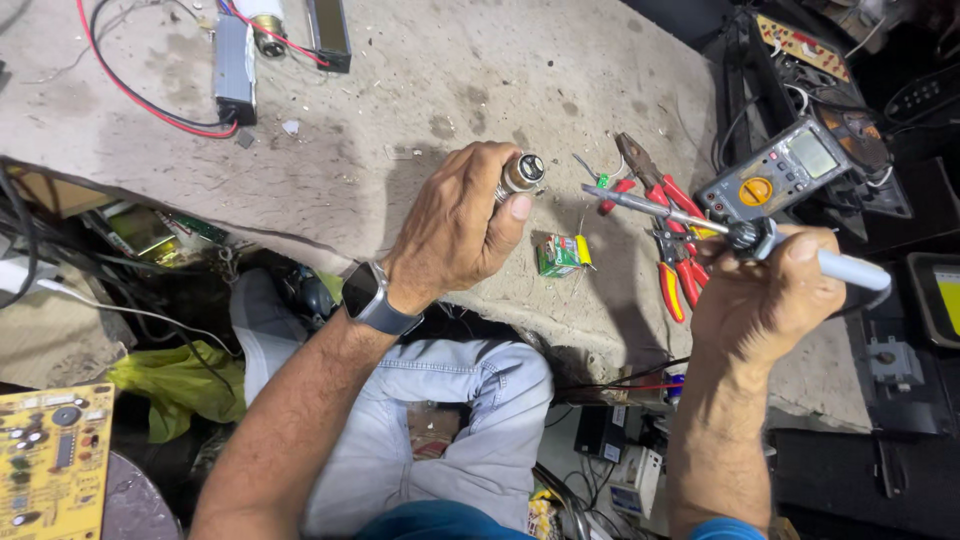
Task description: The person strips wires, solders them to a lightbulb base, applies glue, and wraps the assembly with electrical tape. The person uses a soldering iron, wire strippers, a screwdriver, and electrical tape to complete the assembly.
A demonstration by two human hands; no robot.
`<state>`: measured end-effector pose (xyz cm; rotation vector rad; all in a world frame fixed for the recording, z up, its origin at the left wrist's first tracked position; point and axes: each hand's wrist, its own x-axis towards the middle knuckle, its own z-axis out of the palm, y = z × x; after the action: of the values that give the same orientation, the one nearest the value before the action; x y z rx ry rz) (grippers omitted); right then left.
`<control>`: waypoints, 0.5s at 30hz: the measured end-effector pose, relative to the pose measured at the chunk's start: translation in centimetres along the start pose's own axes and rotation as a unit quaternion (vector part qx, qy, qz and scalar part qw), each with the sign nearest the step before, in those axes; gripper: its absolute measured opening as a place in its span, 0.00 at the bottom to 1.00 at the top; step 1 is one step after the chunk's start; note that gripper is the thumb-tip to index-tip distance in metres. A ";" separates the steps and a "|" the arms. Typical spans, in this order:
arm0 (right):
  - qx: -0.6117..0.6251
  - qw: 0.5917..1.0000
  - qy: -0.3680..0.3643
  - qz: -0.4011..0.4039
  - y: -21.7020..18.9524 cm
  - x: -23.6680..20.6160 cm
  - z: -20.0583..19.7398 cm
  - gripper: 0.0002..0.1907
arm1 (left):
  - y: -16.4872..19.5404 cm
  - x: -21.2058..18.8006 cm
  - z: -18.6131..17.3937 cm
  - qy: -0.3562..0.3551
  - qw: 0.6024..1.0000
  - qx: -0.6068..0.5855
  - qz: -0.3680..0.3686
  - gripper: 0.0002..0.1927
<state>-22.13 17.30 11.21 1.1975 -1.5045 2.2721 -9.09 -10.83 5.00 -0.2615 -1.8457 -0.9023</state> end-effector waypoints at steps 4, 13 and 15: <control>-0.028 0.999 -0.029 -0.004 0.3 1.2 2.3 0.20 | 0.0 0.0 0.1 -0.001 1.000 0.004 0.003 0.18; -0.031 0.998 -0.046 0.006 -0.1 1.8 4.4 0.20 | -0.7 -0.1 0.4 0.002 1.000 0.003 0.006 0.19; -0.032 0.998 -0.051 0.005 0.0 1.8 4.4 0.20 | -0.8 -0.2 0.4 0.001 1.000 0.007 0.007 0.19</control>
<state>-21.05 13.16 13.21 1.3084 -1.6085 2.1819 -9.71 -11.01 4.39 -0.2638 -1.8447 -0.8798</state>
